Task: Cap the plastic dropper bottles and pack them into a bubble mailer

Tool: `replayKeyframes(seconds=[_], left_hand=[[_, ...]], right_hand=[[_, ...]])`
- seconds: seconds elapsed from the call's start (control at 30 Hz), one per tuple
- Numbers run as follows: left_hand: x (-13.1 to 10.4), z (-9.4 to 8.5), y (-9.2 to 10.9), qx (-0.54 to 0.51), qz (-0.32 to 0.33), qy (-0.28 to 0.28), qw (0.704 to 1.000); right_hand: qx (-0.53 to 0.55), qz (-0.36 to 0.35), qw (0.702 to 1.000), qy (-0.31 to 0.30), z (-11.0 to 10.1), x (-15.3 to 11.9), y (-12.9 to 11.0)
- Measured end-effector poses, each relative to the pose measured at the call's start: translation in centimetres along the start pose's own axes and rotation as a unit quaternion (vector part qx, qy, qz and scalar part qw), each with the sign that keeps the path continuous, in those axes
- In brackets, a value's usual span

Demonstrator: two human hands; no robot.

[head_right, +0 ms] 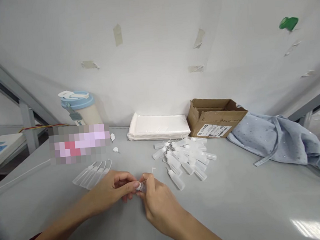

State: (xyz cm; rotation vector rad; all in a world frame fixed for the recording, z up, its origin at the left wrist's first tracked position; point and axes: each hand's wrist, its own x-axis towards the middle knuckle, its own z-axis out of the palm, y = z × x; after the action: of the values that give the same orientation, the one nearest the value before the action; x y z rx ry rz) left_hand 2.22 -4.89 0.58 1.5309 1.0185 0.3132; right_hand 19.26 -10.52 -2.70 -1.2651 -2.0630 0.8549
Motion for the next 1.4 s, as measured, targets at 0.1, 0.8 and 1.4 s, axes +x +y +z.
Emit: replayKeyframes(seconds=[0.1, 0.8, 1.4], left_hand=[[-0.1, 0.0, 0.2, 0.021, -0.002, -0.026, 0.999], [-0.1, 0.1, -0.4, 0.116, 0.122, 0.010, 0.986], [-0.9, 0.0, -0.2, 0.298, 0.208, -0.036, 0.931]], right_hand=[[-0.011, -0.008, 1.000, -0.009, 0.1, 0.0, 0.2], [-0.113, -0.060, 0.992, 0.022, -1.0, 0.1, 0.2], [0.083, 0.062, 0.991, -0.089, -2.2, -0.2, -1.6]])
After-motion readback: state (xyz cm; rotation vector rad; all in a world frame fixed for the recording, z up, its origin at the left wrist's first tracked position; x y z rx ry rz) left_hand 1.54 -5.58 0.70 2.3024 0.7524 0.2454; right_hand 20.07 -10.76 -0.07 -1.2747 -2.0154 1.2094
